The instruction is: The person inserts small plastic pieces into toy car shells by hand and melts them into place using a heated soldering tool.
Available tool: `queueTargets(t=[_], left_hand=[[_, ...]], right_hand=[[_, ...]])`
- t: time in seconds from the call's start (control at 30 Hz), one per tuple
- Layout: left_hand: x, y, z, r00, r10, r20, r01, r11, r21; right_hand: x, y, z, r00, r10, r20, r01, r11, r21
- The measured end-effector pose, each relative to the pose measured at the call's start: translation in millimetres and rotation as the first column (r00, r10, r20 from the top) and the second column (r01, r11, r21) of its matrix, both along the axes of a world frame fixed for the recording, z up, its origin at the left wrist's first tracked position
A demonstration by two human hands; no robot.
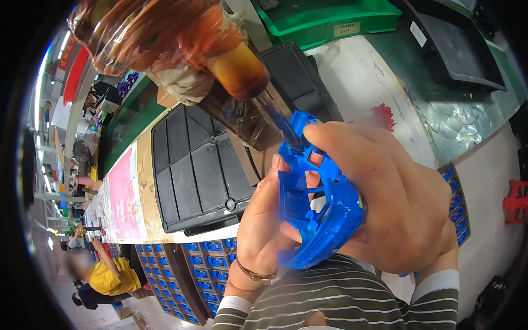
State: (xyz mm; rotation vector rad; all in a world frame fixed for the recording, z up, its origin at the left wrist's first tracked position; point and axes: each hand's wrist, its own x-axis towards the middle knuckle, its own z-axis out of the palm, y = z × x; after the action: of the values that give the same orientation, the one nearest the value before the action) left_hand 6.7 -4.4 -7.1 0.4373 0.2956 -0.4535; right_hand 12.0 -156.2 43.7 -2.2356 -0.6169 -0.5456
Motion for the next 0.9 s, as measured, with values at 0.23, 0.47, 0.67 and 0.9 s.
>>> queueTargets(t=[0.23,0.47,0.67,0.9], left_hand=[[3.1,-2.4,7.0,0.999,-0.026,-0.027,0.027,1.0,0.017],[3.9,1.0,-4.7,0.999,-0.033,-0.011,0.032,0.999,-0.029],[-0.9,1.5,-2.4,0.998,-0.025,0.053,0.026,0.999,-0.021],[0.4,1.2,-3.0,0.999,-0.016,0.048,0.018,0.999,-0.031]], right_hand=[[-0.8,-1.7,2.5,0.999,-0.014,0.033,0.015,0.999,-0.03],[4.8,-3.2,-7.0,0.999,0.03,-0.016,-0.03,0.999,-0.016],[-1.1,-1.7,-3.8,0.999,0.021,0.048,-0.019,0.999,-0.032],[0.2,-2.3,-4.8,0.996,0.026,0.09,-0.024,0.999,-0.032]])
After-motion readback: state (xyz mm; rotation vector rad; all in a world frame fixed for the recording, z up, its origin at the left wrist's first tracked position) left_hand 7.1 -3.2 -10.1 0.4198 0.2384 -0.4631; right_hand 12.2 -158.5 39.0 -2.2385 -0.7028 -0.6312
